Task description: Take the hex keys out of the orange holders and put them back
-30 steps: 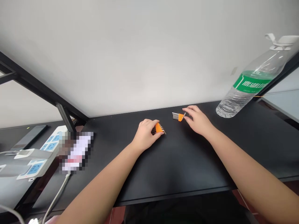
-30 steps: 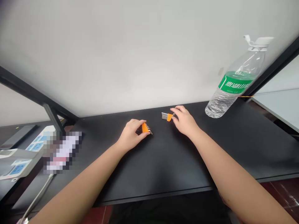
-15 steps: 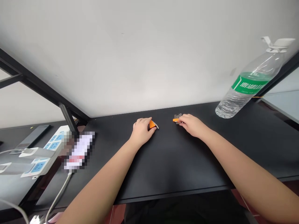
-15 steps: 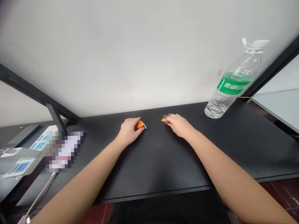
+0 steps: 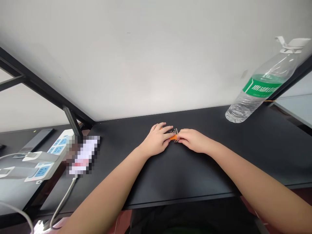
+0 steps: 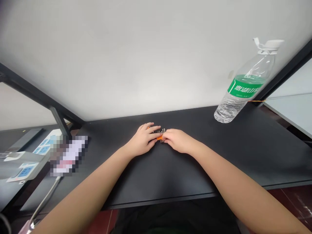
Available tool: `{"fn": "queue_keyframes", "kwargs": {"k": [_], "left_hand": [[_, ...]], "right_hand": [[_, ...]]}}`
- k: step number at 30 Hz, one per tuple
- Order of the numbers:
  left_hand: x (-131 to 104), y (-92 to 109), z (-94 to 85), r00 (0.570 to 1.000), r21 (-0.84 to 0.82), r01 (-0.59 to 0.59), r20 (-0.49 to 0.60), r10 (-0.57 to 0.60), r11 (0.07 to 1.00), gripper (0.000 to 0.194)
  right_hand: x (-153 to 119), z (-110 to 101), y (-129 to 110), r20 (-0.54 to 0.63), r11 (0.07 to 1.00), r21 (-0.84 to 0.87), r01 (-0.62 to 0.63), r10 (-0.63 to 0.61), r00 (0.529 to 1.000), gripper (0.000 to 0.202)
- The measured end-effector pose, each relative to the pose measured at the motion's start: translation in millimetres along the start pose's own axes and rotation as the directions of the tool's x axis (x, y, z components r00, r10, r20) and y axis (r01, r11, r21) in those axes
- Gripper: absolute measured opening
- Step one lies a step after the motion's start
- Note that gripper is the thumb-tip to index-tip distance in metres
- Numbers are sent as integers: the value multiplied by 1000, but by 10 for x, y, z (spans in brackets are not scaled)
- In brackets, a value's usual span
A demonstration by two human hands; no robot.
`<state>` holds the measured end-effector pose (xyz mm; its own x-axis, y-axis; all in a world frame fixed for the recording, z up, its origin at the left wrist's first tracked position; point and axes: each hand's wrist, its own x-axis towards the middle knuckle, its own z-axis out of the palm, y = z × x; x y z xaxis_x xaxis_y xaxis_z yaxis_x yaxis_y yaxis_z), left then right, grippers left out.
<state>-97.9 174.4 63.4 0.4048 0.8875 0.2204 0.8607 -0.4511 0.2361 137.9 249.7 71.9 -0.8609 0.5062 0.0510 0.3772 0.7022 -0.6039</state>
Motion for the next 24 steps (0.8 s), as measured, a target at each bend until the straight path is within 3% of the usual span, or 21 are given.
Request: {"fn": "queue_keyframes", "kwargs": {"k": [4, 8, 14, 17, 20, 24], "left_hand": [[8, -21, -18, 998, -59, -28, 47, 31, 998, 37], [0, -22, -9, 1000, -128, -27, 9, 28, 991, 33], [-26, 18, -15, 999, -140, -51, -4, 51, 989, 33], [-45, 37, -48, 996, -167, -87, 12, 90, 982, 43], [-46, 33, -43, 995, -189, -97, -22, 95, 977, 39], [-20, -4, 18, 993, -271, -89, -103, 63, 958, 25]], "right_hand": [[-9, -32, -32, 10, 1000, 14, 2, -3, 1000, 22], [-45, -30, -101, 40, 998, -56, 22, -19, 999, 17], [-21, 93, -138, 24, 987, -134, 87, -84, 996, 25], [-5, 74, -104, 15, 996, -32, 79, -79, 997, 23], [-14, 23, -87, -20, 986, 168, 2, 2, 1000, 20], [-26, 12, -104, 43, 854, 489, -175, 177, 983, 18]]}}
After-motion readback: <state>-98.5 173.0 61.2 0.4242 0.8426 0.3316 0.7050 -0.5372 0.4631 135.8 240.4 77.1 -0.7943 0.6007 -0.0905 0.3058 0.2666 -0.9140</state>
